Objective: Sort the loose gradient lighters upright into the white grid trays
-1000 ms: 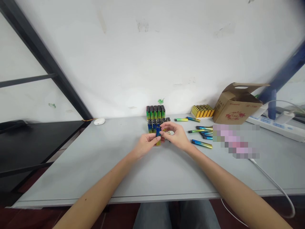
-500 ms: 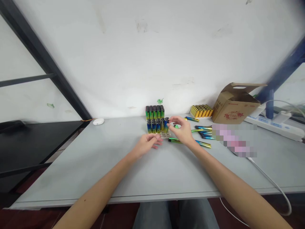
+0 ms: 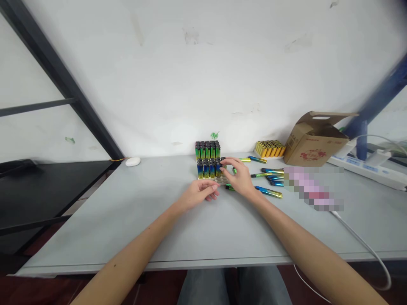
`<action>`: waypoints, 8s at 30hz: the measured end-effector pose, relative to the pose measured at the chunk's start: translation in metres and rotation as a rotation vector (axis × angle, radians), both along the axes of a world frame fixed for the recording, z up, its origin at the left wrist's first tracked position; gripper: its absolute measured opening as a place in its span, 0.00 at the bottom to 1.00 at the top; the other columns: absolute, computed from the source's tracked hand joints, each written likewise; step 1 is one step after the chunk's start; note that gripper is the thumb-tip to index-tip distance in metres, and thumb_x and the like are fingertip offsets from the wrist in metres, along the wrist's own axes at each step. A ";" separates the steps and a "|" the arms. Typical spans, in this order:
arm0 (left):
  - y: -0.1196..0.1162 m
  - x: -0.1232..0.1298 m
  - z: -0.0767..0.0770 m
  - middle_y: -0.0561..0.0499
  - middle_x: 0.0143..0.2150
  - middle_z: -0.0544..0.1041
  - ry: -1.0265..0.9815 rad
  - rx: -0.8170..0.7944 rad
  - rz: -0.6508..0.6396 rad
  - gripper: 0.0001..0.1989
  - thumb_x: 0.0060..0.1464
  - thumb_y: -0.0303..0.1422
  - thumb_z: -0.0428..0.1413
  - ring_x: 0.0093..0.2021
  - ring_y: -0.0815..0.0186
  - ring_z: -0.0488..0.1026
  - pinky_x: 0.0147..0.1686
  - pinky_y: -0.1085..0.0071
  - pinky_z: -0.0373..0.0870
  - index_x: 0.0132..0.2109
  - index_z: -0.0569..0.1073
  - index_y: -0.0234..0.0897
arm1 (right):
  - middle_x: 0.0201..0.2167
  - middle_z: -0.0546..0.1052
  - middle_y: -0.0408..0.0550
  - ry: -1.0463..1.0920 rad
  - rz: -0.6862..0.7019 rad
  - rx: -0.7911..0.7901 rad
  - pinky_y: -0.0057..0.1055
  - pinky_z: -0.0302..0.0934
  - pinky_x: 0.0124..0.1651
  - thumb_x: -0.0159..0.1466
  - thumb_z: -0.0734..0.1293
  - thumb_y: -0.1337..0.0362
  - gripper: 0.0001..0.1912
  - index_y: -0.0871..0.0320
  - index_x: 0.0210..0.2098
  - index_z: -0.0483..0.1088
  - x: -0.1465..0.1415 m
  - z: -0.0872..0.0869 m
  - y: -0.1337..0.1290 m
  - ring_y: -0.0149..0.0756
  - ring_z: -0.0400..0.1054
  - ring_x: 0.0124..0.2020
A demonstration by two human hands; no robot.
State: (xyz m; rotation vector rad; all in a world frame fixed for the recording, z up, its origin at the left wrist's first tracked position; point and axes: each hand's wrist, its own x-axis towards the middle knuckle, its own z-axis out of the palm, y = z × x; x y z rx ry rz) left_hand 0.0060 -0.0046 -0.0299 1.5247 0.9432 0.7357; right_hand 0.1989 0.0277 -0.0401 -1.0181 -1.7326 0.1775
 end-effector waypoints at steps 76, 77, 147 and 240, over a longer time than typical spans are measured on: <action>-0.002 0.000 -0.007 0.43 0.47 0.73 0.097 0.477 0.109 0.24 0.63 0.43 0.44 0.38 0.65 0.72 0.40 0.66 0.70 0.60 0.65 0.36 | 0.21 0.74 0.41 0.402 0.549 -0.638 0.29 0.63 0.34 0.60 0.67 0.54 0.17 0.57 0.44 0.72 0.015 0.032 -0.011 0.30 0.68 0.25; -0.001 0.000 -0.007 0.43 0.48 0.73 0.063 0.493 0.109 0.23 0.63 0.43 0.43 0.40 0.64 0.72 0.40 0.66 0.70 0.60 0.65 0.37 | 0.23 0.75 0.42 0.396 0.588 -0.665 0.29 0.63 0.34 0.60 0.68 0.54 0.16 0.57 0.43 0.72 0.010 0.029 -0.013 0.30 0.70 0.27; 0.003 -0.007 0.017 0.55 0.25 0.54 -0.455 -0.372 -0.032 0.17 0.57 0.44 0.41 0.23 0.70 0.56 0.24 0.71 0.58 0.28 0.59 0.38 | 0.35 0.78 0.49 0.841 0.450 -0.831 0.30 0.62 0.32 0.67 0.51 0.48 0.24 0.56 0.39 0.70 0.013 0.025 -0.004 0.34 0.70 0.29; 0.010 -0.003 -0.001 0.49 0.27 0.75 -0.046 0.135 0.314 0.13 0.54 0.40 0.54 0.26 0.69 0.71 0.30 0.72 0.66 0.33 0.75 0.34 | 0.34 0.79 0.47 0.020 0.035 -0.204 0.37 0.65 0.40 0.59 0.65 0.61 0.10 0.53 0.41 0.72 0.027 0.011 0.004 0.40 0.73 0.37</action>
